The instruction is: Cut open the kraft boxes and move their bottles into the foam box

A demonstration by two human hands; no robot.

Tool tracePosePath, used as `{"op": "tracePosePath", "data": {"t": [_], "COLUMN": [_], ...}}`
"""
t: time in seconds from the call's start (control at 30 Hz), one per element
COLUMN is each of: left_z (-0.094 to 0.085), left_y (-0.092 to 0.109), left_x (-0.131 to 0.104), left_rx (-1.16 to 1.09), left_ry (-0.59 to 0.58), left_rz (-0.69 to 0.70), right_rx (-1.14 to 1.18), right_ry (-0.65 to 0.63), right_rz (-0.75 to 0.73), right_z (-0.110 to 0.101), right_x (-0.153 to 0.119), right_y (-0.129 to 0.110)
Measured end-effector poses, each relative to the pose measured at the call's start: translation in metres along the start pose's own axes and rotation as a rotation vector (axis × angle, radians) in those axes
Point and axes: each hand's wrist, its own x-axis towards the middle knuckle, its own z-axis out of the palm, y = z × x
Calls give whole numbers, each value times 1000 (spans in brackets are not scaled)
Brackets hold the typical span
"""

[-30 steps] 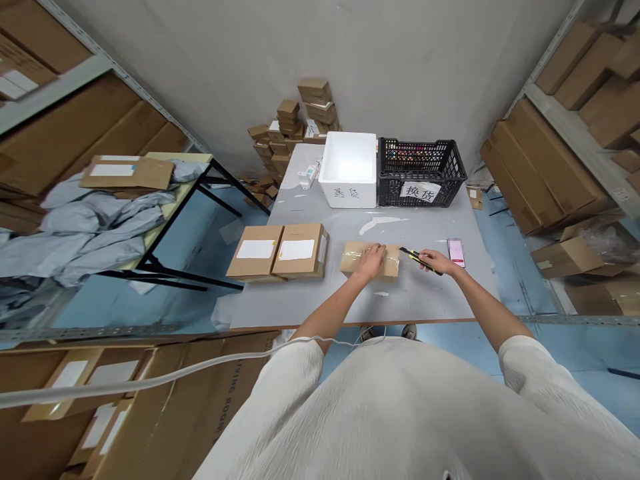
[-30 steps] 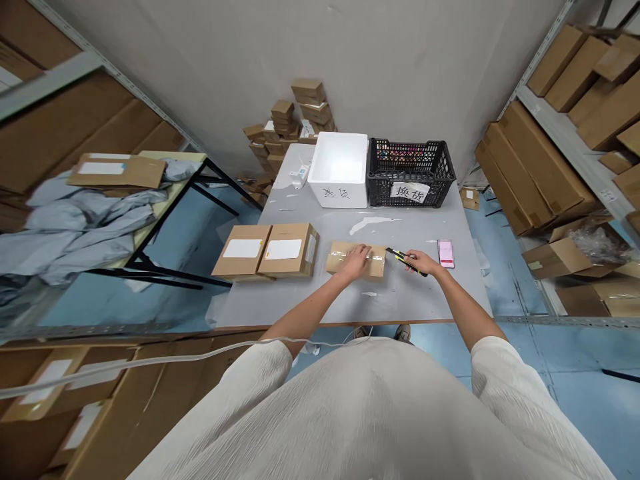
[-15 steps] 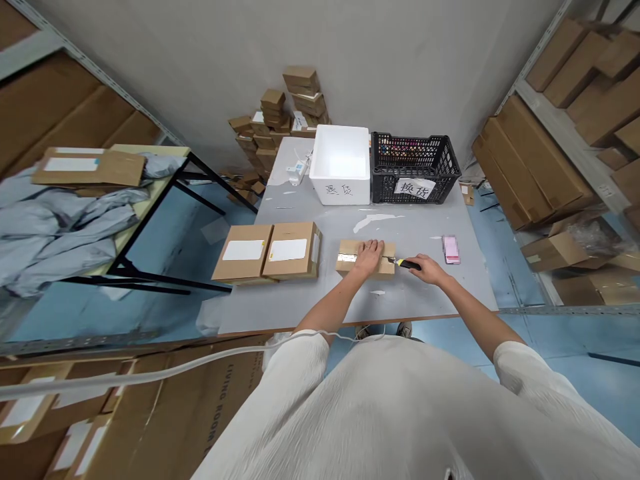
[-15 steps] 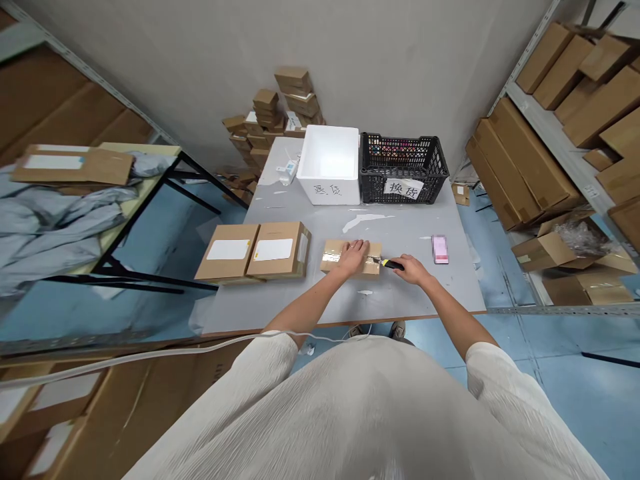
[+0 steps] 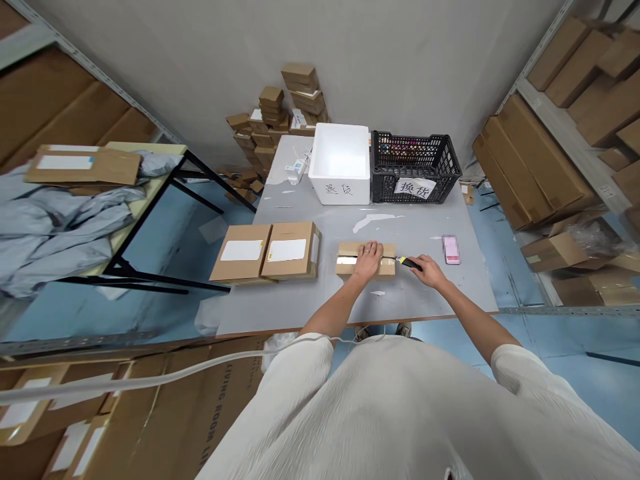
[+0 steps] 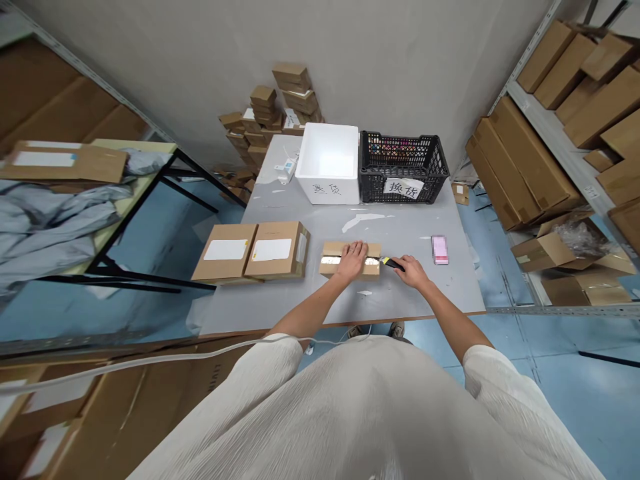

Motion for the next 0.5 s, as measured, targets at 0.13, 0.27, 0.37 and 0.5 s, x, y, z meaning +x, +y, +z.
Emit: {"op": "tracePosePath", "data": {"t": [0.13,0.27,0.37,0.5], "left_z": [0,1,2,1], "left_y": [0,2,4,-1], "left_x": [-2,-5,-9,-18], "left_rx": [50,61,56,52], "left_ry": [-1,11,17,22], "left_rz": [3,-18,-30,-35], "right_rx": [51,98,147,215], "right_ry": [63,132,172,193], "right_rz": [66,138,194,293], "right_z": [-7,-9,-5,6], "right_x": [-2,0,3,5], "right_y": [10,22,25,28]}}
